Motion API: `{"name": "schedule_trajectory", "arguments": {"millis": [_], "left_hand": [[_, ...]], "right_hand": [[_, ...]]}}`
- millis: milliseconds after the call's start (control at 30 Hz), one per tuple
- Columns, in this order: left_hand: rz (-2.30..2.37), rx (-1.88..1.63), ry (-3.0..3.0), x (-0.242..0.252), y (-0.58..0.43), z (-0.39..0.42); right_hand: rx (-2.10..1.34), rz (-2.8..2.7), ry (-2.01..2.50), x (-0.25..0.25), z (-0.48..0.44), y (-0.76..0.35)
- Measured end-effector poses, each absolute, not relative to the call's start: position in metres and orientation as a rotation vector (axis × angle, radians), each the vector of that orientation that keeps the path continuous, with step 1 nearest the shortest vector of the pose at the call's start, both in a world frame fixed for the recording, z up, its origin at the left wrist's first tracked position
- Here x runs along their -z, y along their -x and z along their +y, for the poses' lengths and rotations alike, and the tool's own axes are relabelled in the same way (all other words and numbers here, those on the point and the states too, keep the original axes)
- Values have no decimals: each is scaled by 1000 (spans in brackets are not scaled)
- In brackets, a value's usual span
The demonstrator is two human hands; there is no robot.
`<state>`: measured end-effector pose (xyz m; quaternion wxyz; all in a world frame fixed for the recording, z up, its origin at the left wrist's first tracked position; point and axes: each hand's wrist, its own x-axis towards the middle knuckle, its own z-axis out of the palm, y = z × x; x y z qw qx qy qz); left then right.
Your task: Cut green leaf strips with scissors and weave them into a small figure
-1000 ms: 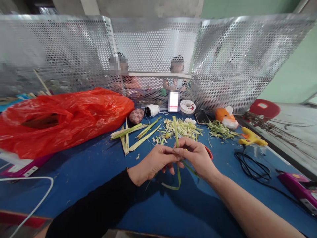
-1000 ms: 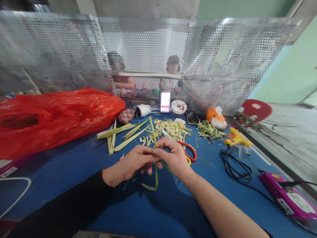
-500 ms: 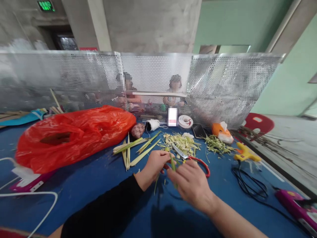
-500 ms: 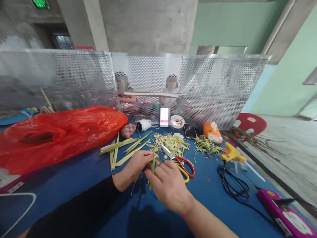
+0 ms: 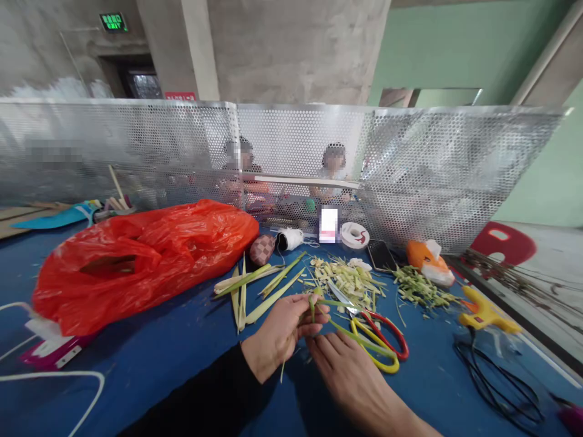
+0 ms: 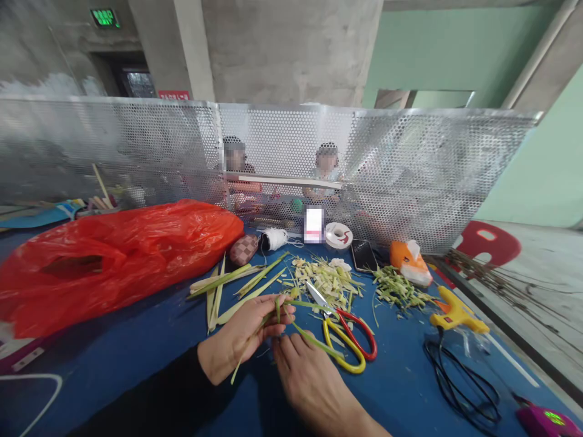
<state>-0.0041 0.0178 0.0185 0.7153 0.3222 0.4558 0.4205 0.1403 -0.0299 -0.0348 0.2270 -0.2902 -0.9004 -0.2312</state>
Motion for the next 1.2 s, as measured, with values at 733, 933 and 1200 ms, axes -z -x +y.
{"name": "schedule_trajectory", "arguments": {"millis": [733, 933, 1200], "left_hand": [[1108, -1148, -740, 0, -15, 14], [1156, -1139, -973, -3, -13, 14], [1147, -1051, -951, -10, -10, 9]], "right_hand": [[562, -2146, 785, 6, -45, -137], [162, -1854, 1085, -12, -38, -157], [-1145, -1147, 1304, 1, -3, -168]]}}
